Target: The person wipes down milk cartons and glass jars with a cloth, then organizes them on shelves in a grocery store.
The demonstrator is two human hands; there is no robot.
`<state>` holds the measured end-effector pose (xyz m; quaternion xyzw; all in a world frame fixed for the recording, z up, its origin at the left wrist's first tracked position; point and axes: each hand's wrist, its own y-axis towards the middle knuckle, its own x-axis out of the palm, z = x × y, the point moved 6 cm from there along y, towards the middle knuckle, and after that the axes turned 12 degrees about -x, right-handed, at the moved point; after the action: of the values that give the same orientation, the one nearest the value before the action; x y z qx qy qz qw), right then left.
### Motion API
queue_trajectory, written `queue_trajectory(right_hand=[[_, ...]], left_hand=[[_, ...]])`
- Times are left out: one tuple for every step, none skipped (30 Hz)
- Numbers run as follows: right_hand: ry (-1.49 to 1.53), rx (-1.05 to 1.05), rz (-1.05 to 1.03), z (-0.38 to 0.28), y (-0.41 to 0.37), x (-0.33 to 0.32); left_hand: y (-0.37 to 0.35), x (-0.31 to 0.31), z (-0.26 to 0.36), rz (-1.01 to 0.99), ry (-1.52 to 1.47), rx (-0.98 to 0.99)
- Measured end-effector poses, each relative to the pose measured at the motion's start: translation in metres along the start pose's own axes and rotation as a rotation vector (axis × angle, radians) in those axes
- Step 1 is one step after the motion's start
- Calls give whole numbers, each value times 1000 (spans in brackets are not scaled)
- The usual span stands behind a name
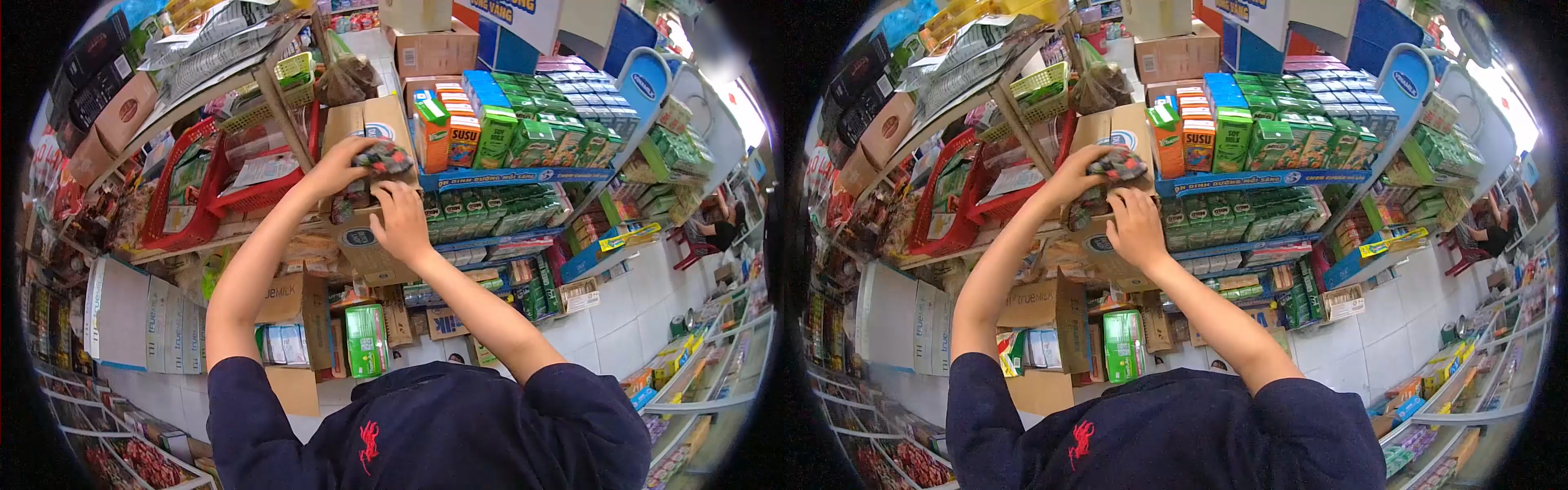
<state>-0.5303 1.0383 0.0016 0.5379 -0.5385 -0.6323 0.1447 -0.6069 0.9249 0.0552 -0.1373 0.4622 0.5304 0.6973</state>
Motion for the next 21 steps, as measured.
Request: queue_trajectory(right_hand=[[7,-3,-5,3,-4,2],[-18,-33,0,4,-7,3],[-42,-62,7,4,-11,5],[-87,-76,27,3,-13,5],[-79,-75,25,4,-17,9],[-121,-101,25,5,-19,12],[-164,-129,27,6,-20,15],[-160,-131,27,9,-21,18],[-169,-135,44,11,-22,21],[-180,-139,62,13,-23,23],[-178,-140,64,15,-24,27],[-184,-143,90,16,-26,30],[-192,-147,114,17,-27,31],[-207,-153,132,18,-27,33],[-208,-153,133,20,-28,35],[-219,-152,136,20,-30,36],[-231,-152,138,20,-31,37],[-236,-154,141,21,-31,38],[-241,-154,135,22,-31,39],[-240,-161,146,22,-31,38],[-237,-163,160,22,-32,38]], left_hand=[[1,4,-2,4,-1,-9],[3,12,-4,-49,66,-3],[5,20,-6,-105,134,2],[8,27,-9,-155,135,-28],[12,30,-9,-156,135,-36],[18,34,-11,-168,174,-53],[23,36,-14,-179,214,-68],[27,35,-17,-115,196,-52],[32,37,-23,-115,198,-56],[39,34,-28,-41,240,-58],[45,32,-33,34,282,-58],[52,32,-38,66,239,-68],[59,35,-45,66,241,-67],[69,35,-52,100,212,-84],[80,34,-60,133,181,-102],[90,34,-64,146,234,-109],[100,36,-74,143,231,-108],[110,37,-86,174,197,-159],[121,40,-101,203,160,-211],[133,39,-107,211,132,-148],[144,43,-116,204,127,-147]])
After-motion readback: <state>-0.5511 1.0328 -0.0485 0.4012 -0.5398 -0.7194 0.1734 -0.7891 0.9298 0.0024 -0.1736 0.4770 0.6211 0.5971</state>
